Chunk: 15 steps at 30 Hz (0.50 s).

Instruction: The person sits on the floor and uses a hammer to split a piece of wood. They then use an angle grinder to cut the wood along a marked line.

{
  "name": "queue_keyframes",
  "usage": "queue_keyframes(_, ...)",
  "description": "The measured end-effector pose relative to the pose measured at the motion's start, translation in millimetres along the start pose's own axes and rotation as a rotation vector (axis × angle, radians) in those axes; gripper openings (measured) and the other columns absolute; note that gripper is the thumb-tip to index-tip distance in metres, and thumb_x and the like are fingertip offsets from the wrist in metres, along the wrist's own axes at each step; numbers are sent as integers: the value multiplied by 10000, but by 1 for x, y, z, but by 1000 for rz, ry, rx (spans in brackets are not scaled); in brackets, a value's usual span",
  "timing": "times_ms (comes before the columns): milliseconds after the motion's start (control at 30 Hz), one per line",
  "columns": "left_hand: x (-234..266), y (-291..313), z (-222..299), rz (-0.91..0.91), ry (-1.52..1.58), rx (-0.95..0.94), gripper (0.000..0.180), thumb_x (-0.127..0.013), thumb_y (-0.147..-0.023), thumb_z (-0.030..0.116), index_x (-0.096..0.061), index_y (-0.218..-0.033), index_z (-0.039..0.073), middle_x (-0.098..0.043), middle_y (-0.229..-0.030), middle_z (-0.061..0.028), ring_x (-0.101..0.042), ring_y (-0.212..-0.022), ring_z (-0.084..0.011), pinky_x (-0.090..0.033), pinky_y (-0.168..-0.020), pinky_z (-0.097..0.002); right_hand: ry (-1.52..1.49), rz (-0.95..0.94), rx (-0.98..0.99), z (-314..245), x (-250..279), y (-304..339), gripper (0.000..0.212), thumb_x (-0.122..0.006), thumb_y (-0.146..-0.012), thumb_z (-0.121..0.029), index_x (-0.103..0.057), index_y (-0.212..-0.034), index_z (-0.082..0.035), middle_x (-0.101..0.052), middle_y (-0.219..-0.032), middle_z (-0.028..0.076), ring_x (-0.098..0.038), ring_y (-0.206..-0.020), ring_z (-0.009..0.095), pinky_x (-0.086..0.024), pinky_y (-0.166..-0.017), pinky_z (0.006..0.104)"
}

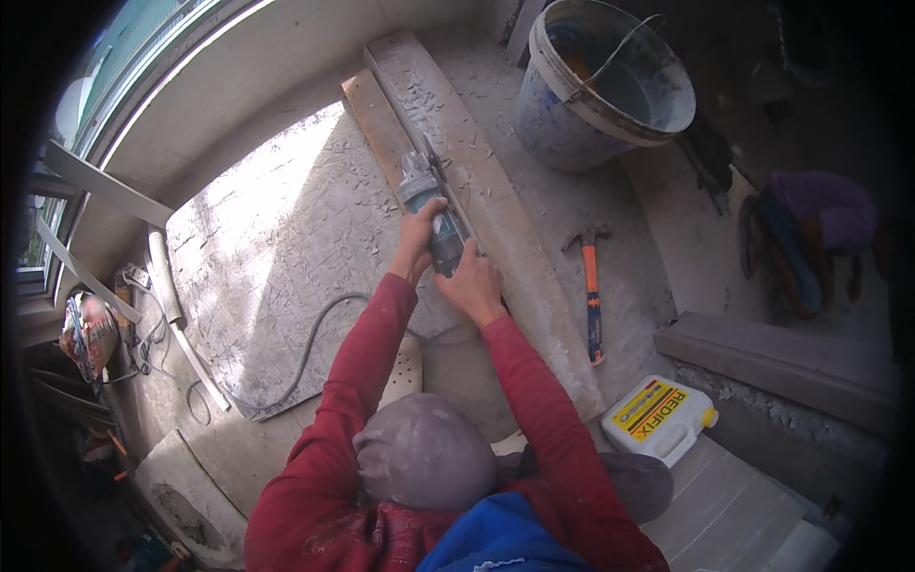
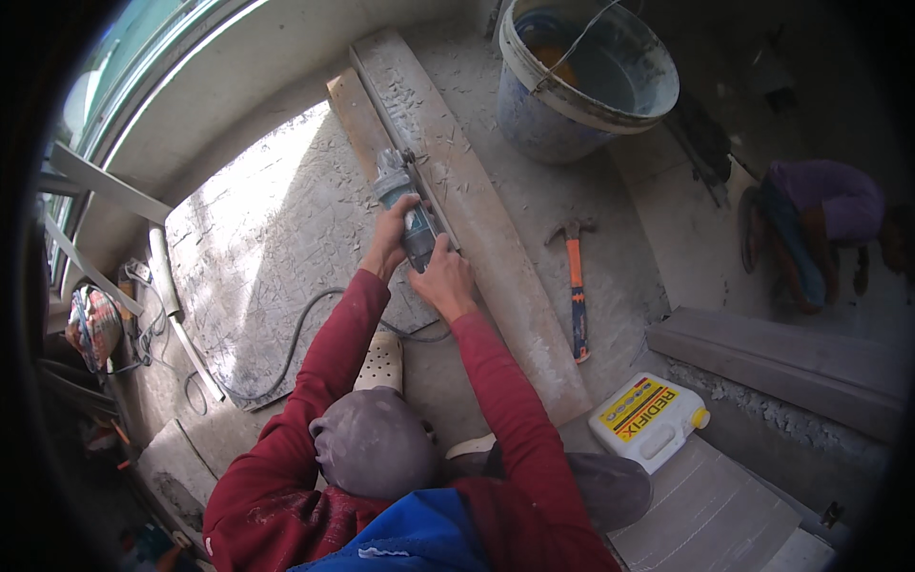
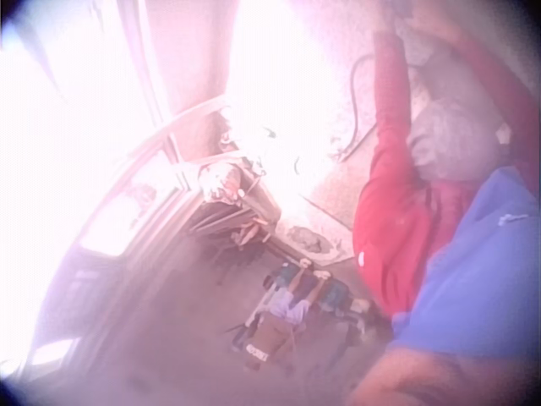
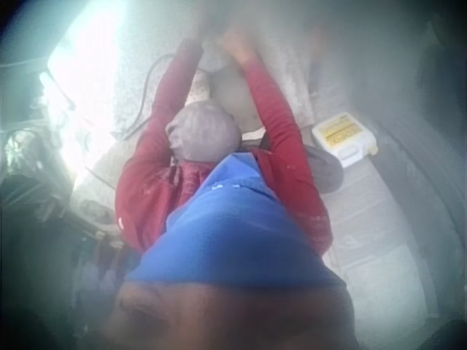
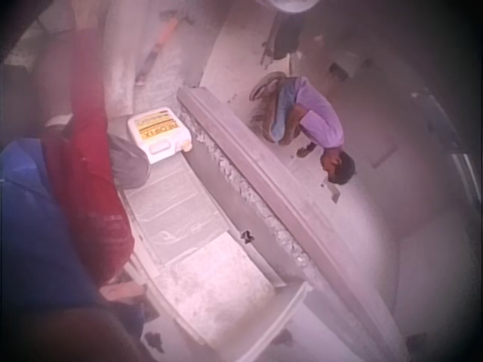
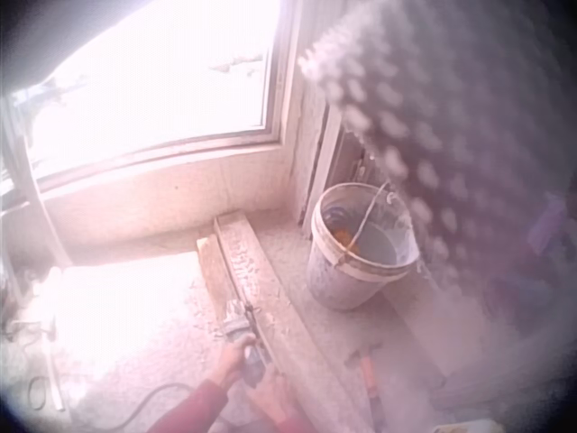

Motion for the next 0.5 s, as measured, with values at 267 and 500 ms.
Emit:
queue_keyframes(267,-2,9,-6,-3,20,-13,343,-716,-914,208,-631,-1158,-17,-736,-1008,-132,-731,-813,-244,-620,-741,-408,23,3,16,2,4,9,644,-770,-778,-345,-459,-1216,11,-715,-956,321,-700,-918,524,-545,-824,593)
queue_keyframes(500,-2,14,-12,9,4,-28,351,-715,-917,206,-631,-1163,-30,-734,-1011,-135,-737,-833,-255,-623,-742,-413,17,-2,-2,5,7,15,666,-772,-778,-348,-461,-1245,10,-713,-967,323,-696,-930,528,-541,-832,593)
Point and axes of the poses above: each hand's wrist, its own y-axis away from the middle knuckle, its own x-axis out of the back of the hand, z = x × y, the point moved 1 cm from there along -y, towards the middle knuckle
